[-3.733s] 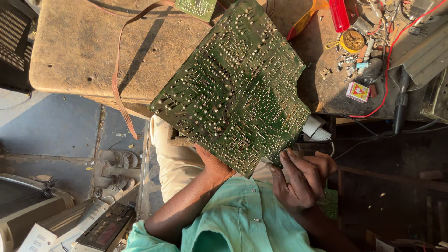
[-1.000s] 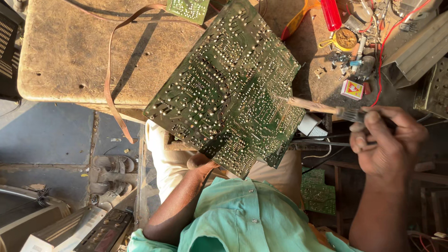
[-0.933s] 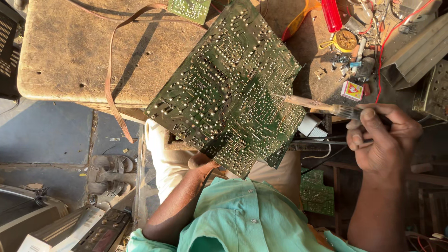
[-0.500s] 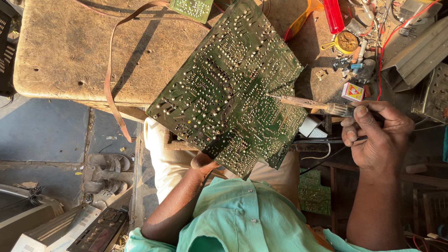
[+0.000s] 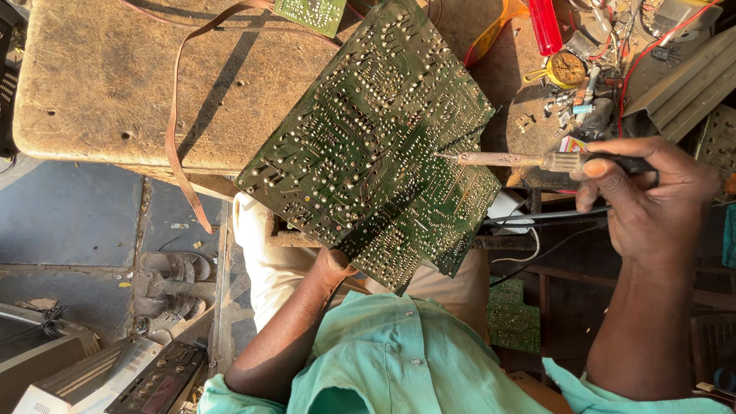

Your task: The person scrubs a green circuit board with a yellow toothbrush and then uses a soldering iron to touch various points on the board. The person flips the board over to work on both sides.

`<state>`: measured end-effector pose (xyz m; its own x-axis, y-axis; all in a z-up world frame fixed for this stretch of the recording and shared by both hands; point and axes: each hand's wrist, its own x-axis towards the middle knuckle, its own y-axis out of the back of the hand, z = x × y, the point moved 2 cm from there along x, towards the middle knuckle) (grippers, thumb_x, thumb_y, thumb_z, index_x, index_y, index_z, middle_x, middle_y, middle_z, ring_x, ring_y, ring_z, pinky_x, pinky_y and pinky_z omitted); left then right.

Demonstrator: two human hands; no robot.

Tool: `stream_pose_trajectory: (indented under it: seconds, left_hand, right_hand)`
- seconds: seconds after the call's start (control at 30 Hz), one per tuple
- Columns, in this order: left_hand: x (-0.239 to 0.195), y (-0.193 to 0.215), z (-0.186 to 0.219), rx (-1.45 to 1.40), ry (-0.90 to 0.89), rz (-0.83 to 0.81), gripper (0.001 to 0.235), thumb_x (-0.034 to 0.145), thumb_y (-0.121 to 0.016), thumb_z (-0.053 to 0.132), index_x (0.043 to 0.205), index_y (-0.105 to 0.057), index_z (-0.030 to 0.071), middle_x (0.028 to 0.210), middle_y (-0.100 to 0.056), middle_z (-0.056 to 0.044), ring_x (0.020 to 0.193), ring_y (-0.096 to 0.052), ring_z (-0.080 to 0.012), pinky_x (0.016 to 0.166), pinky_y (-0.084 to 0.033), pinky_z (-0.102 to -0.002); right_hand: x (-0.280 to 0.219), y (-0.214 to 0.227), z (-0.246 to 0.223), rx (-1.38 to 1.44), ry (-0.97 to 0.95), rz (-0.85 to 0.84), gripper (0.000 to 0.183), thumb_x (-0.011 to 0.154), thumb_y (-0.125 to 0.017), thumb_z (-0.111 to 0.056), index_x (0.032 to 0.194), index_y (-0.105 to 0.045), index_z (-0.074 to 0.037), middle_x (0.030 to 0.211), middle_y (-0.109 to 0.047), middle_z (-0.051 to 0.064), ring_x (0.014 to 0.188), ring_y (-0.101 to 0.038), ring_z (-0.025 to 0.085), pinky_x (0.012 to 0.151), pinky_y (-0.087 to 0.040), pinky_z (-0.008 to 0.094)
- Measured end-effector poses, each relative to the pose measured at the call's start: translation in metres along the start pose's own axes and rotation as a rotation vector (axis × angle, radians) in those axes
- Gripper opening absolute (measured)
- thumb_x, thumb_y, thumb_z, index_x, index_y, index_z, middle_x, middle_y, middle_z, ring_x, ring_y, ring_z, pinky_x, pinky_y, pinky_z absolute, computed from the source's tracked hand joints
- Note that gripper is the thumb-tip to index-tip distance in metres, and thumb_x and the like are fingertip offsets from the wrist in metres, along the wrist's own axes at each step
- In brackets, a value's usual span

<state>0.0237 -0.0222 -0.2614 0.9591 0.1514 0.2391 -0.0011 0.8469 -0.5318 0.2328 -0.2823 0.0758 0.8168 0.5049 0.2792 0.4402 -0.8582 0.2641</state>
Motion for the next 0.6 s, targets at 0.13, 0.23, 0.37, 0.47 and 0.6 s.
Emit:
stream_pose_trajectory:
  seconds: [0.13,0.23,0.37,0.47,0.6]
  left_hand:
    - [0.005,-0.006,0.007,-0.064,0.015,0.02,0.121,0.075,-0.063,0.088,0.153,-0.04,-0.001,0.147,-0.058,-0.015,0.131,-0.061,-0.025,0.113,-0.052,-0.043]
    - [0.008,-0.008,0.014,0.026,0.067,0.053,0.121,0.075,-0.063,0.088,0.153,-0.04,-0.001,0.146,-0.058,-0.016,0.131,-0.061,-0.0256,0.113,-0.052,-0.043]
    - [0.012,-0.01,0.019,0.06,0.084,0.048,0.121,0.075,-0.062,0.089,0.153,-0.04,-0.001,0.146,-0.058,-0.016,0.131,-0.061,-0.0257,0.113,-0.052,-0.043]
    - [0.013,-0.011,0.022,0.074,0.097,0.046,0.121,0.075,-0.061,0.089,0.153,-0.04,-0.001,0.146,-0.058,-0.016,0.131,-0.061,-0.0257,0.113,-0.052,-0.043]
    - [0.015,-0.012,0.025,0.085,0.105,0.041,0.121,0.076,-0.059,0.09,0.153,-0.04,-0.001,0.147,-0.058,-0.017,0.132,-0.061,-0.0257,0.113,-0.051,-0.043]
  right_hand:
    - [0.009,0.002,-0.007,-0.065,-0.024,-0.05,0.008,0.113,-0.071,0.005,0.112,-0.066,0.011,0.091,-0.07,0.021,0.07,-0.068,0.018,0.06,-0.057,0.029]
    - [0.012,0.001,-0.013,-0.089,-0.099,-0.034,0.009,0.111,-0.07,0.004,0.109,-0.066,0.011,0.091,-0.071,0.021,0.069,-0.068,0.018,0.059,-0.058,0.03]
    - [0.017,-0.004,-0.021,-0.146,-0.037,-0.067,0.009,0.11,-0.069,0.002,0.109,-0.065,0.011,0.091,-0.071,0.021,0.07,-0.07,0.019,0.059,-0.06,0.03]
    - [0.021,-0.005,-0.023,-0.2,0.034,-0.071,0.01,0.102,-0.068,0.0,0.107,-0.064,0.008,0.091,-0.069,0.02,0.069,-0.071,0.019,0.057,-0.06,0.03]
    - [0.019,-0.004,-0.019,-0.158,-0.02,-0.075,0.01,0.104,-0.068,0.003,0.109,-0.064,0.011,0.091,-0.07,0.022,0.07,-0.071,0.019,0.058,-0.061,0.03]
